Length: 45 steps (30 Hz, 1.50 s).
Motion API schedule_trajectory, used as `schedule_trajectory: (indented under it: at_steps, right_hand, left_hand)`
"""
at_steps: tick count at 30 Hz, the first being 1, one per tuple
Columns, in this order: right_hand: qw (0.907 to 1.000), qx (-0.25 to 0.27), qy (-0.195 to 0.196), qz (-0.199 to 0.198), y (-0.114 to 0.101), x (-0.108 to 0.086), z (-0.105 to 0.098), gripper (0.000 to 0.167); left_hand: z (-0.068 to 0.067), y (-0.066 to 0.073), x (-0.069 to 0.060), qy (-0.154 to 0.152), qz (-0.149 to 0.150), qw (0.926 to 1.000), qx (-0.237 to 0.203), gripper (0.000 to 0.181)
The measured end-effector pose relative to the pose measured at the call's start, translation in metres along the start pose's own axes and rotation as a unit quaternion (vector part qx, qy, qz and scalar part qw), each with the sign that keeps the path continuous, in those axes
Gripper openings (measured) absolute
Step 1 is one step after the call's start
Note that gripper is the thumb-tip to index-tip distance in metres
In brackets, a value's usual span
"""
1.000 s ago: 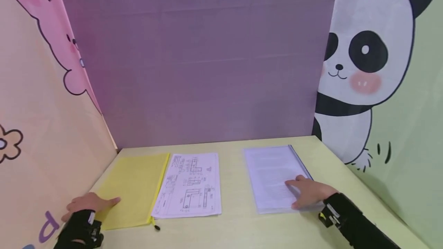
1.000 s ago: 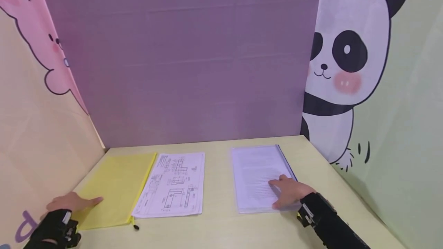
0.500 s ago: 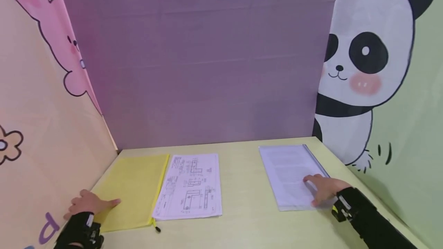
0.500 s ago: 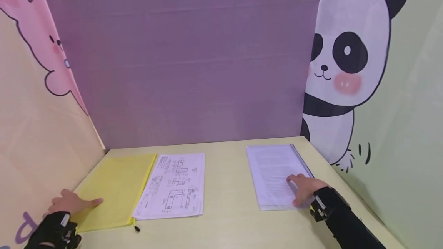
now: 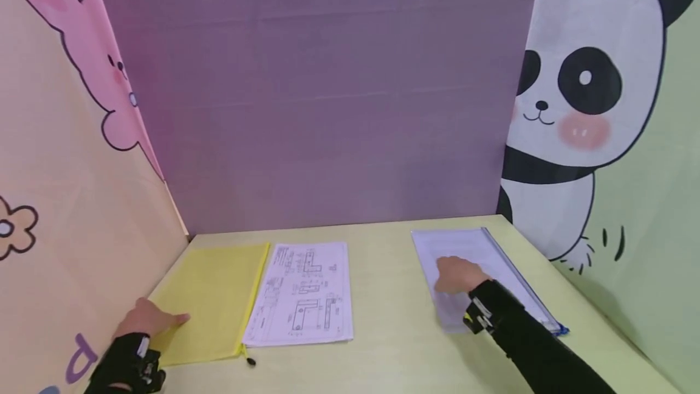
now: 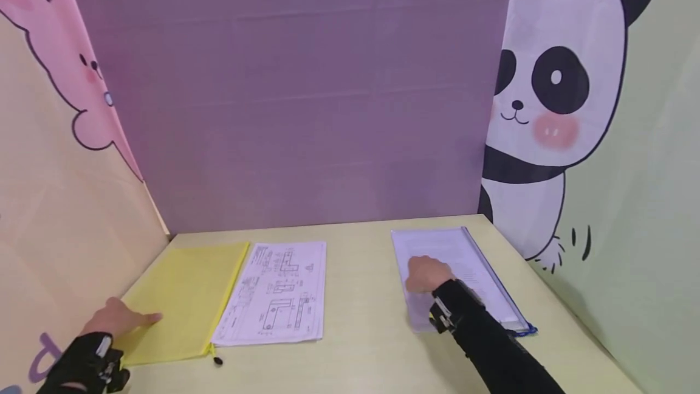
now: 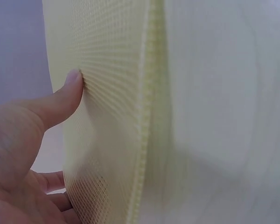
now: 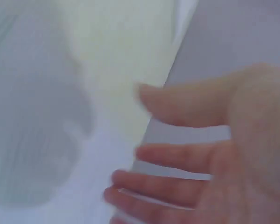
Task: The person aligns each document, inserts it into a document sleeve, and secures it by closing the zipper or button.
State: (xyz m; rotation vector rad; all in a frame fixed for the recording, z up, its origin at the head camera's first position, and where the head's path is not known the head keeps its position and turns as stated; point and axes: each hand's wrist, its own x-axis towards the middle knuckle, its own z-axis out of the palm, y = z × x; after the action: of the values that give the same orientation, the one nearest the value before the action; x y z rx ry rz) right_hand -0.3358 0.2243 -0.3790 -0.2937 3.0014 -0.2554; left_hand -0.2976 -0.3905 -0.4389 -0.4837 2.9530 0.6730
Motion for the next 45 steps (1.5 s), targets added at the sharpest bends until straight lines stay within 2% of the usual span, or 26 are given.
schedule_trajectory:
  at_steps: [3,7,9,11,14,17,20,23,25,30,32,35,39,42,45]
  right_hand:
    - [0.9968,0.053,0.042,-0.042,-0.039,0.016,0.011,0.029]
    - [0.9841,0.119,0.083,-0.102,-0.097,0.029,0.032,0.023]
    - [0.9781,0.147,0.069,-0.130,-0.128,0.030,0.040,0.023]
    - [0.9731,0.151,0.044,-0.168,-0.156,0.028,0.048,0.026]
    - [0.9660,0.113,-0.008,-0.232,-0.192,0.021,0.060,0.037]
    - [0.9558,0.057,-0.044,-0.285,-0.215,0.016,0.072,0.044]
    - [0.9543,0.016,-0.068,-0.291,-0.223,0.014,0.083,0.043]
    - [0.9581,-0.024,-0.059,-0.279,-0.218,0.013,0.089,0.037]
    - [0.9621,-0.043,-0.050,-0.265,-0.213,0.011,0.089,0.034]
    - [0.9733,-0.067,-0.037,-0.217,-0.207,0.010,0.081,0.029]
    - [0.9753,-0.065,-0.031,-0.209,-0.207,0.011,0.081,0.025]
    - [0.9740,-0.056,-0.006,-0.220,-0.211,0.014,0.085,0.020]
    - [0.9721,0.006,0.024,-0.233,-0.229,0.019,0.092,0.023]
    - [0.9712,0.102,0.028,-0.214,-0.251,0.021,0.095,0.025]
    - [0.9618,0.197,0.029,-0.187,-0.274,0.021,0.100,0.015]
  left_hand:
    - [-0.001,0.000,0.000,0.007,-0.012,0.9999,0.000,0.117]
    - [-0.003,-0.002,0.003,0.005,-0.015,0.9999,0.000,0.118]
    - [-0.005,-0.005,0.005,-0.004,-0.007,1.0000,0.003,0.118]
    - [-0.006,-0.008,0.006,-0.013,0.004,0.9999,0.009,0.119]
    - [-0.008,-0.013,0.006,-0.023,0.016,0.9995,0.012,0.118]
    - [-0.008,-0.017,0.005,-0.027,0.019,0.9994,0.008,0.117]
    - [-0.005,-0.022,0.005,-0.031,0.013,0.9994,0.000,0.117]
    - [-0.002,-0.024,0.006,-0.036,0.008,0.9993,-0.004,0.119]
    - [-0.001,-0.023,0.005,-0.037,0.019,0.9991,-0.002,0.117]
    - [0.001,-0.012,0.004,-0.024,0.056,0.9981,0.011,0.110]
    - [0.003,-0.006,0.002,-0.026,0.059,0.9979,0.010,0.110]
    - [0.005,0.003,0.002,-0.039,0.051,0.9980,-0.001,0.111]
    - [0.008,0.009,0.003,-0.039,0.047,0.9981,-0.006,0.113]
    - [0.008,0.011,0.003,-0.037,0.043,0.9983,-0.007,0.112]
    - [0.007,0.013,0.000,-0.038,0.036,0.9986,-0.010,0.109]
